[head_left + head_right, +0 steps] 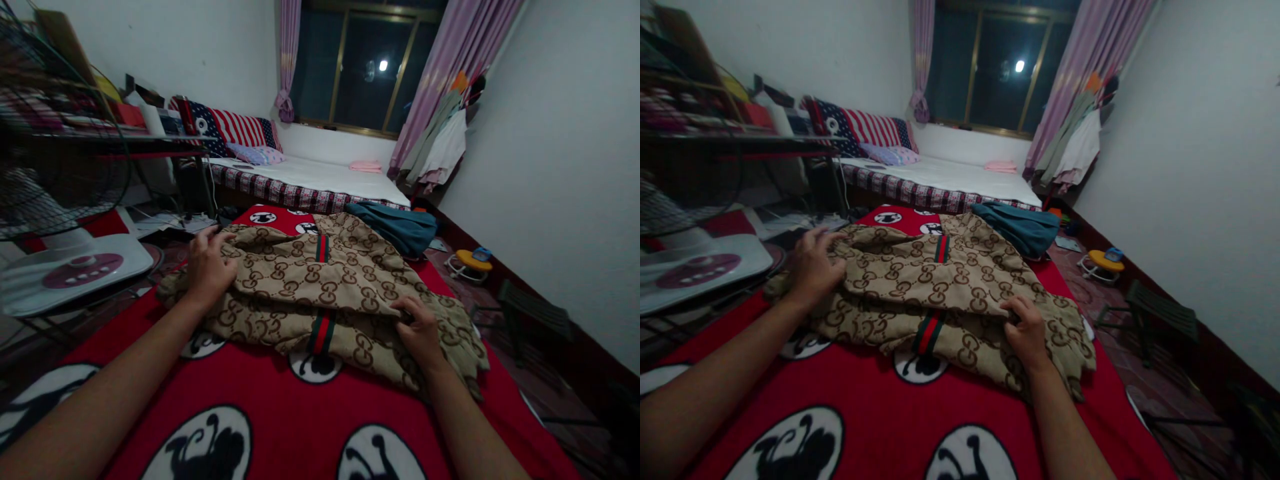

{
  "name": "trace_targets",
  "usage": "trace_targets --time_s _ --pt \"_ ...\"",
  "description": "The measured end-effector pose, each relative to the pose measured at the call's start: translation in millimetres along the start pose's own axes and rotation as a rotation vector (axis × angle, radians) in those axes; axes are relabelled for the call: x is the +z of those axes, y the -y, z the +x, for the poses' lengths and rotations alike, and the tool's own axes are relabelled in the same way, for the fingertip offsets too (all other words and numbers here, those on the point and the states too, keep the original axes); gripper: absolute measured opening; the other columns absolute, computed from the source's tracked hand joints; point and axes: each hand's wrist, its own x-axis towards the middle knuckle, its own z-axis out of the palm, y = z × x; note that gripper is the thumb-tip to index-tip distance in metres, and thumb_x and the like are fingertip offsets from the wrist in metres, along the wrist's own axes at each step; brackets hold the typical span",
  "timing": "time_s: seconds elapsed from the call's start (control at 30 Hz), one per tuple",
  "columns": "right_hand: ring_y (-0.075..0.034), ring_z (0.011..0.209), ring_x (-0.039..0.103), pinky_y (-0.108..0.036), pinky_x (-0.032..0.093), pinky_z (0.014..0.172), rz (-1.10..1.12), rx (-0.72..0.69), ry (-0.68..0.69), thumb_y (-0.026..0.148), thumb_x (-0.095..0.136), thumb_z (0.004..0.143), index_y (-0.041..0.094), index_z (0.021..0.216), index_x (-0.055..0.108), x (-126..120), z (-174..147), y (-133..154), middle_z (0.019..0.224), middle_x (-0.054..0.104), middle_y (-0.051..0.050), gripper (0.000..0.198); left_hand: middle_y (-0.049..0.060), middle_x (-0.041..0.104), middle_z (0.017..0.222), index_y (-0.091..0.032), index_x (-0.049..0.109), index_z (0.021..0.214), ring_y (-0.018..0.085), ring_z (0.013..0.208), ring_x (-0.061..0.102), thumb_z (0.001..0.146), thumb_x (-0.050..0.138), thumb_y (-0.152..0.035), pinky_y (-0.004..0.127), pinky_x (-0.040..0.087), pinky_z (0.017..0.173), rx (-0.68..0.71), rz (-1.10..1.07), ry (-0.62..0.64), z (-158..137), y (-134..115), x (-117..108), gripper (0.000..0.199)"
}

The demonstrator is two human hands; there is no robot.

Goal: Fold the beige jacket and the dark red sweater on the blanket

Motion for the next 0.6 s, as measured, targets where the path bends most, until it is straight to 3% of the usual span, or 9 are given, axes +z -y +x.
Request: trace_targets --time_s 0.1,0.17,0.2,0.3,0.4,0.5,0.6 --pt "-0.022 0.088 0.059 -0.035 0.047 0.078 -0.024 -0.003 -0.048 0.006 0.049 0.061 0.022 0.081 0.059 0.4 -0.6 -0.3 0.089 0.061 -0.003 0.028 0.007 0.057 0.125 -0.024 0.065 0.111 0.029 0.123 0.048 0.07 0.058 -0.018 0.048 0.037 0.108 0.34 -0.079 0.37 -7.0 -26.1 3.7 0.042" --pt "-0.023 0.091 0.059 -0.036 0.047 0.079 -0.045 0.001 -0.043 0.006 0.049 0.062 0.022 0.086 0.061 1.0 -1.2 -0.8 0.092 0.061 -0.004 0.032 0.007 0.057 0.13 -0.026 0.064 0.119 0.031 0.129 0.044 0.069 0.064 -0.025 0.049 0.037 0.109 0.493 -0.102 0.614 -14.7 -36.6 11.7 0.05" --pt "-0.023 0.093 0.059 -0.036 0.048 0.08 -0.057 0.002 -0.038 0.005 0.049 0.062 0.022 0.093 0.063 1.2 -1.5 -1.1 0.096 0.061 -0.004 0.037 0.007 0.054 0.135 -0.027 0.061 0.124 0.032 0.133 0.039 0.067 0.067 -0.026 0.05 0.035 0.11 0.533 -0.094 0.678 -19.0 -39.4 16.3 0.058" --pt "-0.021 0.096 0.059 -0.037 0.049 0.082 -0.082 -0.04 -0.003 0.005 0.048 0.067 0.026 0.108 0.066 1.3 -1.6 -1.4 0.108 0.06 -0.005 0.049 0.006 0.051 0.141 -0.028 0.057 0.131 0.03 0.135 0.038 0.067 0.061 -0.014 0.048 0.034 0.111 0.568 -0.069 0.732 -29.5 -42.5 27.5 0.066" --pt "-0.02 0.089 0.059 -0.038 0.049 0.079 -0.085 -0.138 -0.072 0.006 0.047 0.073 0.028 0.091 0.072 0.0 -0.8 0.4 0.097 0.062 -0.004 0.037 0.001 0.065 0.123 -0.03 0.066 0.118 0.022 0.118 0.054 0.07 0.046 -0.003 0.041 0.043 0.103 0.561 -0.098 0.691 -32.0 -46.1 27.6 0.059" --pt "-0.021 0.084 0.058 -0.039 0.048 0.078 -0.106 -0.198 -0.158 0.005 0.047 0.069 0.026 0.074 0.07 -3.0 0.2 4.9 0.085 0.062 -0.003 0.032 -0.001 0.071 0.111 -0.03 0.072 0.106 0.021 0.109 0.058 0.071 0.043 -0.004 0.037 0.047 0.096 0.599 -0.148 0.62 -28.6 -53.5 15.4 0.052" --pt "-0.021 0.081 0.058 -0.038 0.047 0.076 -0.131 -0.231 -0.047 0.005 0.047 0.063 0.024 0.068 0.067 -5.6 0.8 9.9 0.081 0.062 -0.003 0.028 -0.002 0.074 0.088 -0.029 0.075 0.078 0.019 0.091 0.063 0.068 0.053 -0.012 0.029 0.049 0.083 0.588 -0.102 0.718 -22.9 -64.1 0.5 0.03"
